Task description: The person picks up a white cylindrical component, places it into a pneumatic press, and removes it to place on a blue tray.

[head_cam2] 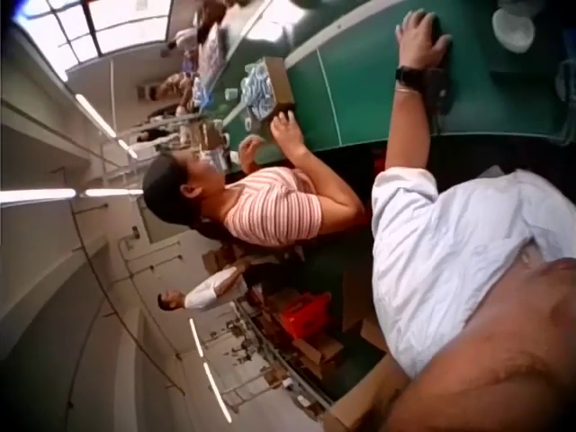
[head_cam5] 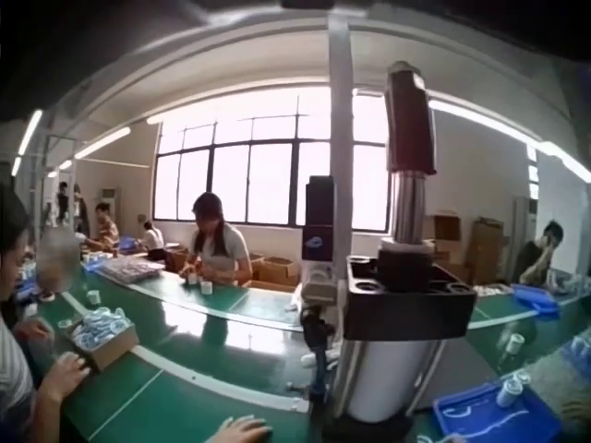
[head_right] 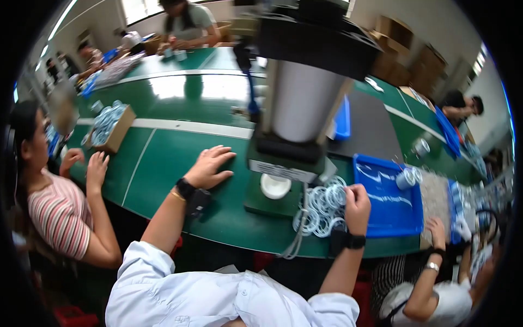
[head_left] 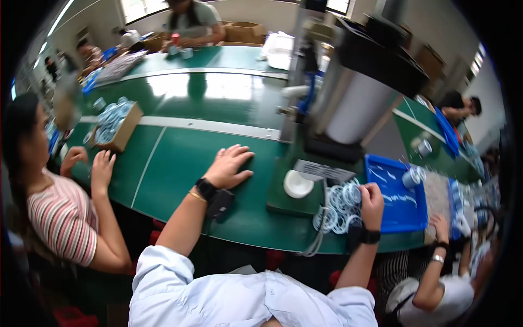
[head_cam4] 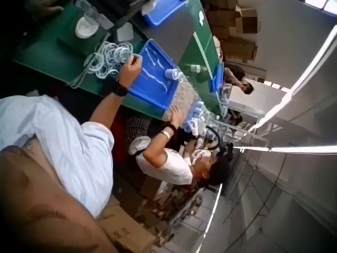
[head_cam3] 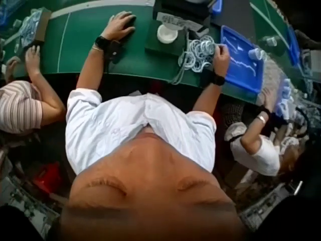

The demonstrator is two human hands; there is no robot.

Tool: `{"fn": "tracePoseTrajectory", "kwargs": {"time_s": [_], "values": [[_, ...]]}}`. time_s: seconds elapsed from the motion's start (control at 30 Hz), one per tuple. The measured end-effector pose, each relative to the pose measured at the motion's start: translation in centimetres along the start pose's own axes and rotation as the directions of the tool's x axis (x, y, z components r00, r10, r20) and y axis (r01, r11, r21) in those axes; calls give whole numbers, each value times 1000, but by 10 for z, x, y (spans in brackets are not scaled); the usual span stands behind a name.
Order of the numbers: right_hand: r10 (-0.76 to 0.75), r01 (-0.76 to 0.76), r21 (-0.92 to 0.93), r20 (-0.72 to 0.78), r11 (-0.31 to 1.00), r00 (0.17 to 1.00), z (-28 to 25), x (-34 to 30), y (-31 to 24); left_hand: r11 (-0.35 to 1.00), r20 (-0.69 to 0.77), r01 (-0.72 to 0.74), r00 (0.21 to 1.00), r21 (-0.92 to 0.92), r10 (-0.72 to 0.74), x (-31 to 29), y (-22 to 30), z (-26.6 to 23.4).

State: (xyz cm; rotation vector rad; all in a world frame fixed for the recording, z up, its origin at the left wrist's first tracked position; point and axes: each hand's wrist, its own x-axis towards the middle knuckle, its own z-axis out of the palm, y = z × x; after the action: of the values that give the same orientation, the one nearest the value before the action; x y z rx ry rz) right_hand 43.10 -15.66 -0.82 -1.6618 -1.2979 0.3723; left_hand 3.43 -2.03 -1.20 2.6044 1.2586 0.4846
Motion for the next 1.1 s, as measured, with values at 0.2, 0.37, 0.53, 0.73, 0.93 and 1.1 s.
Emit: {"fn": "tracePoseTrajectory", "kwargs": {"time_s": [0.2,0.37,0.53,0.73,0.93,1.1], "values": [[-11,13,24,-84,1000,996,7,4,-3,1000,0,3,1000,-29,-3,0,-10,1],[28,-23,44,-112,999,993,0,-2,0,999,-86,-20,996,31,23,-1,-13,-2],[21,-19,20,-76,1000,997,1,-2,-4,823,-425,375,886,426,-184,-35,-53,-67],[14,-13,35,-23,999,1000,3,-1,-2,870,-212,425,901,250,-380,-99,-171,-86],[-3,4,21,-37,1000,999,2,-2,1,952,-180,248,943,-178,-279,-104,-102,-78],[-22,25,47,-56,999,998,5,0,-1,943,-253,283,913,-173,-320,-78,-46,-49]]}}
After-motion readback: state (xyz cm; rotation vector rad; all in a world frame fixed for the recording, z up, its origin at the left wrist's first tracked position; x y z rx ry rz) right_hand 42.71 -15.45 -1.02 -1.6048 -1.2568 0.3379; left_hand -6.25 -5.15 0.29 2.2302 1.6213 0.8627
